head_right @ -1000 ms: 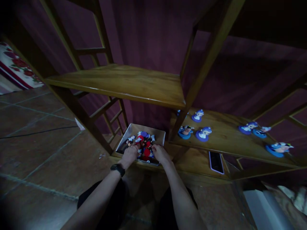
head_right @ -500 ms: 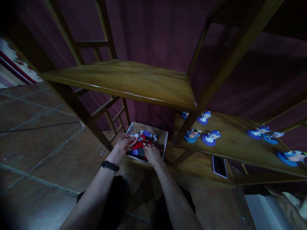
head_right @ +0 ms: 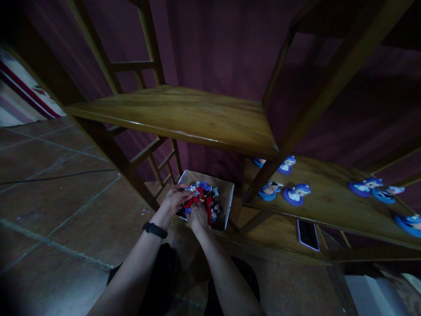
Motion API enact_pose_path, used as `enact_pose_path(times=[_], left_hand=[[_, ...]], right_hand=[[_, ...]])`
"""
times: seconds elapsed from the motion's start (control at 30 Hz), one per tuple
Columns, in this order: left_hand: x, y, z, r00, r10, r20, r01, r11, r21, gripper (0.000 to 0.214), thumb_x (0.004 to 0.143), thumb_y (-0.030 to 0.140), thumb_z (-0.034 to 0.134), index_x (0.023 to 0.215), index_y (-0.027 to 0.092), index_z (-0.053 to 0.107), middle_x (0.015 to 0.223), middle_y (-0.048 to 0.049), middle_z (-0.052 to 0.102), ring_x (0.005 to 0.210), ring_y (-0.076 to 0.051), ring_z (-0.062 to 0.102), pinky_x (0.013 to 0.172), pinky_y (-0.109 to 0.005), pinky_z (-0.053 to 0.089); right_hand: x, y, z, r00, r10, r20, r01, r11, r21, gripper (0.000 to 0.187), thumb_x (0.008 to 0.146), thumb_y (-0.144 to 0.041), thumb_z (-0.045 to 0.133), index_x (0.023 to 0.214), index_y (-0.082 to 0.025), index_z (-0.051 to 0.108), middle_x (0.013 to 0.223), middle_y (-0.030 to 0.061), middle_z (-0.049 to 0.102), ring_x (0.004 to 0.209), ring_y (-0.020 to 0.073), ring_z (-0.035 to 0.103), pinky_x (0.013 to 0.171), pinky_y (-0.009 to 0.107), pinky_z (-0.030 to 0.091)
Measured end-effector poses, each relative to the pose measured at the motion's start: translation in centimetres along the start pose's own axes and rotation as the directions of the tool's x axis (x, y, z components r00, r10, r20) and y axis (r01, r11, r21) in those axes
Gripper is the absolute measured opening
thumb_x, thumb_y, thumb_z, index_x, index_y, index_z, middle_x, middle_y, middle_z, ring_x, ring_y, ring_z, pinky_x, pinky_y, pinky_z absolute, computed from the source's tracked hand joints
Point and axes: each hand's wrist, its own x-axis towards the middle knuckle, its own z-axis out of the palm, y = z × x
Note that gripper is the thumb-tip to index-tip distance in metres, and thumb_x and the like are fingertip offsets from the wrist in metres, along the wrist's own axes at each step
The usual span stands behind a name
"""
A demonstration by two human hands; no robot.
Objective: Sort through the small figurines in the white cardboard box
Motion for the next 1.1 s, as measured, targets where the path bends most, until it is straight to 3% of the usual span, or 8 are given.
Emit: enact_pose_path(times=[0.2,0.33,0.43,0.6,0.7,0.93,1.0,1.1], left_hand=[[0.2,-0.1,0.3,1.000,0.000,-0.028,0.001,1.000,0.004,0.029,0.062,0.007,0.068,0.087,0.013,0.057,0.067,-0.0016,0.063,0.063,-0.013,0.064,0.060,-0.024,0.051],[0.6,-0.3,0.2,1.000,0.029,0.002,-0.029,0.999,0.026,0.029,0.061,0.016,0.072,0.088,0.012,0.061,0.067,-0.0015,0.065,0.058,-0.011,0.060,0.055,-0.021,0.048],[0.5,-0.6,0.2,0.988,-0.087,0.124,0.090,0.996,-0.025,0.031,0.063,0.019,0.071,0.092,0.015,0.061,0.068,-0.0008,0.065,0.057,-0.011,0.059,0.055,-0.025,0.050],[-0.1,-1.1,0.9,0.947,-0.129,0.294,0.165,0.981,-0.101,0.029,0.064,0.014,0.071,0.091,0.016,0.060,0.077,-0.0028,0.066,0.068,-0.014,0.063,0.062,-0.033,0.054],[-0.4,-1.6,1.5,0.967,-0.057,0.248,0.077,0.994,-0.073,0.026,0.061,0.013,0.072,0.084,0.014,0.061,0.077,-0.0036,0.066,0.065,-0.014,0.062,0.059,-0.028,0.053],[-0.5,-2.7,2.6,0.950,0.203,0.237,-0.246,0.954,0.169,0.024,0.062,0.017,0.067,0.085,0.014,0.062,0.074,-0.0021,0.066,0.067,-0.013,0.060,0.063,-0.025,0.049],[-0.7,-2.7,2.9,0.909,0.312,0.278,-0.392,0.867,0.308,0.024,0.064,0.016,0.064,0.088,0.015,0.062,0.083,-0.0032,0.066,0.078,-0.015,0.060,0.074,-0.029,0.049],[-1.2,-2.3,3.2,0.806,0.474,0.356,-0.591,0.602,0.536,0.028,0.067,0.009,0.059,0.093,0.018,0.063,0.104,-0.0058,0.062,0.100,-0.018,0.055,0.090,-0.033,0.043]], right_hand=[[0.9,0.6,-0.5,0.988,0.152,0.008,-0.145,0.921,0.362,0.012,0.067,-0.020,0.060,0.077,-0.022,0.055,0.090,0.0024,0.063,0.087,0.0181,0.060,0.081,0.033,0.046],[1.5,1.1,-2.5,0.976,0.218,-0.016,-0.112,0.563,0.819,0.013,0.069,-0.028,0.057,0.078,-0.022,0.051,0.082,-0.0011,0.061,0.073,0.0150,0.061,0.063,0.030,0.052],[1.6,1.4,-3.9,0.978,0.204,-0.051,-0.022,0.341,0.940,0.018,0.064,-0.031,0.060,0.075,-0.021,0.049,0.076,-0.0025,0.059,0.070,0.0144,0.060,0.060,0.028,0.053],[1.4,2.2,-5.0,0.969,0.217,-0.117,0.025,0.384,0.923,0.022,0.064,-0.027,0.058,0.085,-0.023,0.053,0.076,-0.0035,0.057,0.068,0.0130,0.059,0.058,0.027,0.054],[1.2,2.2,-5.3,0.973,0.196,-0.122,0.037,0.390,0.920,0.026,0.066,-0.025,0.058,0.092,-0.023,0.055,0.082,-0.0025,0.059,0.074,0.0125,0.060,0.063,0.026,0.054],[0.4,2.0,-6.5,0.982,0.190,0.012,-0.050,0.198,0.979,0.033,0.067,-0.034,0.065,0.097,-0.023,0.058,0.091,-0.0004,0.063,0.076,0.0126,0.063,0.067,0.025,0.054],[0.3,2.3,-6.7,0.981,0.191,0.039,-0.065,0.134,0.989,0.035,0.066,-0.035,0.067,0.098,-0.023,0.057,0.090,0.0000,0.065,0.073,0.0126,0.064,0.064,0.025,0.054],[0.4,2.5,-6.7,0.960,0.260,0.100,-0.109,0.018,0.994,0.035,0.066,-0.033,0.069,0.097,-0.022,0.055,0.083,-0.0006,0.066,0.063,0.0113,0.063,0.057,0.024,0.053]])
